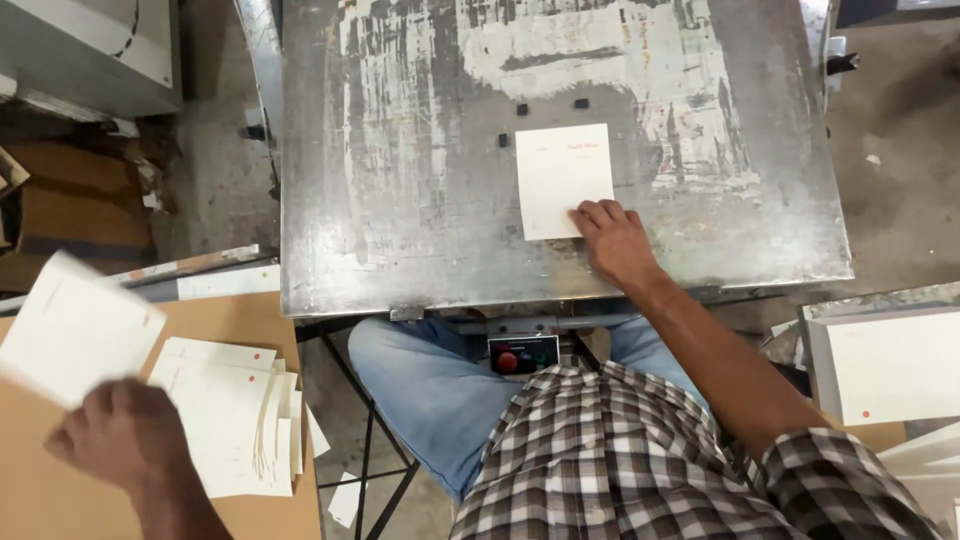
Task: Operating a manual printing press to stamp or print on small square paper items.
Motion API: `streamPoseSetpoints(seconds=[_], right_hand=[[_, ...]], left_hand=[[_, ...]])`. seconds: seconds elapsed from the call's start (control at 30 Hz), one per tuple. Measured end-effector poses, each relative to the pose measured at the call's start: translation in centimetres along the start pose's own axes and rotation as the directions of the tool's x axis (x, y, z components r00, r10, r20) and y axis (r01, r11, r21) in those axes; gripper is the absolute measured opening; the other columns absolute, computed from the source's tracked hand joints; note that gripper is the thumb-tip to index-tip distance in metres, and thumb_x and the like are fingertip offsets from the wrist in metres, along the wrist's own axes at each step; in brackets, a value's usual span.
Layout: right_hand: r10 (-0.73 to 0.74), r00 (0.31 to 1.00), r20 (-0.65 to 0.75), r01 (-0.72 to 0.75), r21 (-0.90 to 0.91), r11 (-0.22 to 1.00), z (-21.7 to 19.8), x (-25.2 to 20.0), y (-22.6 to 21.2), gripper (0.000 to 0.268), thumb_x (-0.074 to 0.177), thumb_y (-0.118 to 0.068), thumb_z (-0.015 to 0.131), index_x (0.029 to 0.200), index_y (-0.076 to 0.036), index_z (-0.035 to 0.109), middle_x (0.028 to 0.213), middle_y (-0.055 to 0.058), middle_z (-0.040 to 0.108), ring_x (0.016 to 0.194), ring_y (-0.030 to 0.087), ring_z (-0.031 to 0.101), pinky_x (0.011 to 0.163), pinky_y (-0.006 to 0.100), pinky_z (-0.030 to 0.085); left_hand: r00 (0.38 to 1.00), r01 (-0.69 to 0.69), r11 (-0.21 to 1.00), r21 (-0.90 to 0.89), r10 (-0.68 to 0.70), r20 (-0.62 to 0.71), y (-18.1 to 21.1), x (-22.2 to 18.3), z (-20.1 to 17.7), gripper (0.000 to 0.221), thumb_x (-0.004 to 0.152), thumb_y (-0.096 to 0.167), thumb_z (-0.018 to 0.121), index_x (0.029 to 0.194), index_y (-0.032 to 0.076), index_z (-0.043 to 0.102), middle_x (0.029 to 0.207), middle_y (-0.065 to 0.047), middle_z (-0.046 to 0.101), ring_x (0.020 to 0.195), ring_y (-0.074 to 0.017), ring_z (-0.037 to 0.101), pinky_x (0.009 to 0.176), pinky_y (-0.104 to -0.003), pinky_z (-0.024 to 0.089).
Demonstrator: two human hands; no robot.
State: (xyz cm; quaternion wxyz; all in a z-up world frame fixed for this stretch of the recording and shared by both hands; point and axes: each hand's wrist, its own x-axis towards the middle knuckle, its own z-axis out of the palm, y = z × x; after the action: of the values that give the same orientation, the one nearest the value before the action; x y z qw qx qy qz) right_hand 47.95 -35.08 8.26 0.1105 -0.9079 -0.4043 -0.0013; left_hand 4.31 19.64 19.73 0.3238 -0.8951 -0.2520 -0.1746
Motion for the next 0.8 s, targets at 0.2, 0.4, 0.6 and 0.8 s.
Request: streamPoseSetpoints(seconds=[0.2,0.4,0.6,0.8], right_hand=[[-0.031,1.000,0.007,0.031,0.009,0.999,-0.5,2.7,-0.1,0.049,0.084,-0.011,0.066,0.133,-0.006,0.064,0.138,0.010,0.059,0.127,0.032,0.054,0.099,0.052,0.048],[-0.034,0.999,0.013,0.034,0.026,0.999,1.2,3.4,1.0,0.047,0.087,-0.005,0.062,0.134,-0.005,0.065,0.140,0.010,0.059,0.129,0.031,0.054,0.102,0.052,0.047],[-0.012,0.998,0.054,0.010,0.043,0.999,1.4,3.5,0.6,0.046,0.088,-0.004,0.060,0.133,-0.005,0.065,0.139,0.010,0.058,0.129,0.031,0.053,0.100,0.054,0.046],[0.010,0.987,0.163,-0.011,0.004,1.000,1.3,3.7,0.6,0.057,0.083,-0.012,0.065,0.139,-0.008,0.060,0.145,0.009,0.054,0.134,0.029,0.047,0.102,0.058,0.039]], left_hand=[[0.911,0.137,0.963,0.233,-0.215,0.353,1.9,-13.8,6.0,0.022,0.089,0.017,0.064,0.067,0.020,0.060,0.078,0.003,0.065,0.076,-0.0190,0.062,0.075,-0.039,0.039],[0.908,0.290,0.957,-0.009,-0.272,0.317,4.6,-17.7,7.8,0.015,0.104,0.020,0.064,0.089,0.017,0.069,0.107,0.005,0.073,0.089,-0.0187,0.063,0.080,-0.038,0.042],[0.883,0.351,0.931,-0.098,-0.294,0.366,7.8,-15.7,5.2,0.022,0.095,0.026,0.071,0.110,0.012,0.074,0.125,-0.004,0.070,0.106,-0.0288,0.066,0.092,-0.047,0.047],[0.895,0.359,0.903,-0.235,-0.262,0.362,13.5,-16.5,1.8,0.021,0.094,0.019,0.068,0.112,0.009,0.073,0.131,-0.010,0.069,0.101,-0.0294,0.068,0.082,-0.046,0.050]])
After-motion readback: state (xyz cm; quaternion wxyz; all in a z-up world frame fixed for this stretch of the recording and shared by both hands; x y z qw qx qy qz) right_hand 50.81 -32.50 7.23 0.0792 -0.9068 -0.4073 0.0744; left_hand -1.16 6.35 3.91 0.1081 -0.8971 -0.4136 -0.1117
